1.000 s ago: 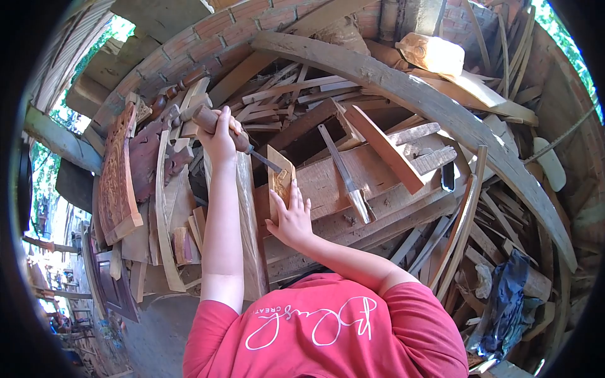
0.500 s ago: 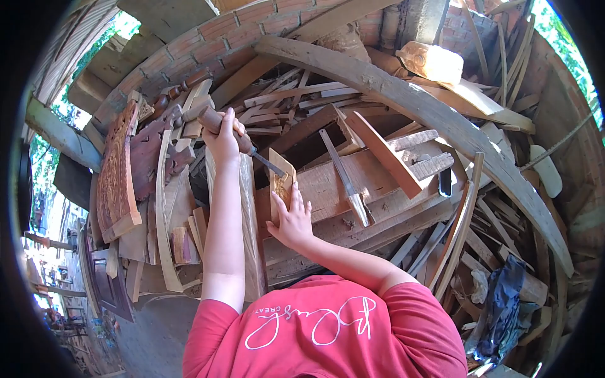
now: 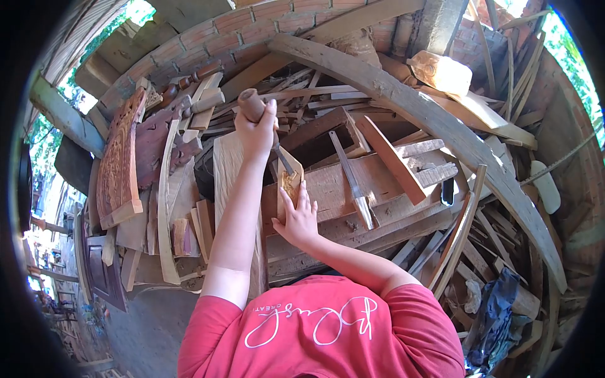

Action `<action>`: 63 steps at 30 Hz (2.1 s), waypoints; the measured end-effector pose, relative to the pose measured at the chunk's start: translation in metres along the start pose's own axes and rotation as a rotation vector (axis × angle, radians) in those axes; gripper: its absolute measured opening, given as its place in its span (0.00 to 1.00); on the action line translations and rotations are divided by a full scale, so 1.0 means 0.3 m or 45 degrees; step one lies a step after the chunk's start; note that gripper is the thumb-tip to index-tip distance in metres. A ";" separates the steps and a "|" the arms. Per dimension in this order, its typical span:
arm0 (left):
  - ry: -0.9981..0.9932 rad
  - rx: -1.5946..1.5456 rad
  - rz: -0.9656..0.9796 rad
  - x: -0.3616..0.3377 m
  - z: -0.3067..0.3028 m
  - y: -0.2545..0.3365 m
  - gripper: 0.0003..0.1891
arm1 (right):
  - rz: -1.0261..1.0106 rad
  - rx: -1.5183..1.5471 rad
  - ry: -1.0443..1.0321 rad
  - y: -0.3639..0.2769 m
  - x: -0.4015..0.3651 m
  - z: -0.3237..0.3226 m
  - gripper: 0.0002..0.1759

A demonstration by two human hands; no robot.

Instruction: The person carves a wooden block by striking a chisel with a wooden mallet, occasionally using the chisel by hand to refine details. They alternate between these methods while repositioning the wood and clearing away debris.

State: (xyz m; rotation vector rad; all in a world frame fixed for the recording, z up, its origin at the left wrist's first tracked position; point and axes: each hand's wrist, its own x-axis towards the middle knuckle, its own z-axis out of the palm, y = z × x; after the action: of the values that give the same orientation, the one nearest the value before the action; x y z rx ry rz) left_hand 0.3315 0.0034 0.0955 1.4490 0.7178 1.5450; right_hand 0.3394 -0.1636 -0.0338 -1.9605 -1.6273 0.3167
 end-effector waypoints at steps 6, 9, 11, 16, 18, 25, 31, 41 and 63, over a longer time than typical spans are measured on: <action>-0.020 0.274 0.138 -0.028 0.052 0.029 0.14 | 0.017 -0.009 -0.002 -0.004 -0.001 0.000 0.47; -0.025 0.342 0.235 -0.034 0.076 0.043 0.13 | 0.034 -0.022 -0.001 -0.007 0.003 -0.002 0.48; -0.009 0.350 0.258 -0.040 0.089 0.039 0.12 | 0.043 -0.017 -0.021 -0.005 0.000 -0.006 0.49; 0.107 0.395 0.370 -0.065 0.106 0.072 0.13 | 0.064 -0.008 -0.063 -0.004 0.002 -0.012 0.49; 0.145 0.424 0.446 -0.074 0.107 0.062 0.13 | 0.074 -0.005 -0.084 -0.009 0.002 -0.011 0.49; 0.165 0.337 0.281 -0.068 0.076 0.061 0.13 | 0.078 -0.005 -0.078 -0.011 -0.001 -0.018 0.49; 0.105 0.306 0.298 -0.074 0.077 0.078 0.13 | 0.074 -0.023 -0.081 -0.004 -0.001 -0.007 0.49; 0.118 0.338 0.333 -0.074 0.088 0.063 0.13 | -0.009 0.419 -0.077 0.125 -0.006 -0.066 0.39; 0.089 0.335 0.312 -0.083 0.092 0.080 0.12 | 0.619 -0.779 -0.271 0.625 0.134 -0.585 0.34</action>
State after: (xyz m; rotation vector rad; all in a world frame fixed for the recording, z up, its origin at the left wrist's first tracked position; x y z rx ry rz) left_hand 0.3520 -0.0333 0.1088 1.7366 0.8340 1.7447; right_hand 0.5939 -0.1914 0.0109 -2.8823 -1.4592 0.2293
